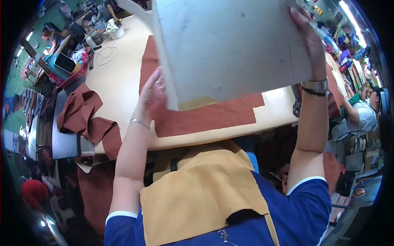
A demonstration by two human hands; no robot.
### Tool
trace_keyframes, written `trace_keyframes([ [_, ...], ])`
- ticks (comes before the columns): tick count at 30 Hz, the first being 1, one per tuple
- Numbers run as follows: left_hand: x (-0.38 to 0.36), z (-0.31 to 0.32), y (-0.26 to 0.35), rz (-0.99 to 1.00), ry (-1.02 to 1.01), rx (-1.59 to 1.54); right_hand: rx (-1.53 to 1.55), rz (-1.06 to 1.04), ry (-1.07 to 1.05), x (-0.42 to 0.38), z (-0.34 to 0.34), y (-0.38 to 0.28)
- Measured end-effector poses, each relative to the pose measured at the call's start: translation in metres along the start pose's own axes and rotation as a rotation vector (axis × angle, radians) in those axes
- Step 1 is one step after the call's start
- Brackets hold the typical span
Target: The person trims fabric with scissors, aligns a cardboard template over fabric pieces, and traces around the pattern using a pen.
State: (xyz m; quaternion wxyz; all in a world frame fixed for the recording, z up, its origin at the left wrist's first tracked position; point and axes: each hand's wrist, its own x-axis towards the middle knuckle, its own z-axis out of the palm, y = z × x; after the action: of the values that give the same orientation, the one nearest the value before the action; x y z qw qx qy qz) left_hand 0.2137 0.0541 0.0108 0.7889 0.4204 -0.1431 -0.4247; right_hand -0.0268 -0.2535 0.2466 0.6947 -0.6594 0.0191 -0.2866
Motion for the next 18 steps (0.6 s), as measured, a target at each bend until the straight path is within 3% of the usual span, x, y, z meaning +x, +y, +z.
trace_keyframes([
  [2, -0.016, -0.015, 0.013, 0.205, 0.064, 0.033, -0.067, -0.044, 0.045, -0.015, -0.009, 0.026],
  [3, -0.029, -0.023, 0.019, 0.26, 0.219, 0.056, -0.207, -0.056, 0.154, -0.023, -0.022, 0.048],
  [4, -0.042, -0.032, 0.022, 0.233, 0.295, 0.222, -0.358, 0.019, 0.157, -0.032, -0.043, 0.068],
  [6, -0.061, -0.051, 0.029, 0.182, 0.436, 0.558, -0.299, 0.138, 0.213, -0.065, -0.052, 0.115],
  [8, -0.072, -0.059, 0.022, 0.146, 0.412, 0.707, -0.412, 0.194, 0.162, -0.098, -0.079, 0.181],
  [12, -0.082, -0.059, 0.017, 0.044, 0.422, 0.915, -0.612, 0.477, 0.21, -0.129, -0.069, 0.209],
  [18, -0.076, -0.048, 0.022, 0.052, 0.472, 1.04, -0.731, 0.367, 0.276, -0.125, -0.07, 0.216],
])
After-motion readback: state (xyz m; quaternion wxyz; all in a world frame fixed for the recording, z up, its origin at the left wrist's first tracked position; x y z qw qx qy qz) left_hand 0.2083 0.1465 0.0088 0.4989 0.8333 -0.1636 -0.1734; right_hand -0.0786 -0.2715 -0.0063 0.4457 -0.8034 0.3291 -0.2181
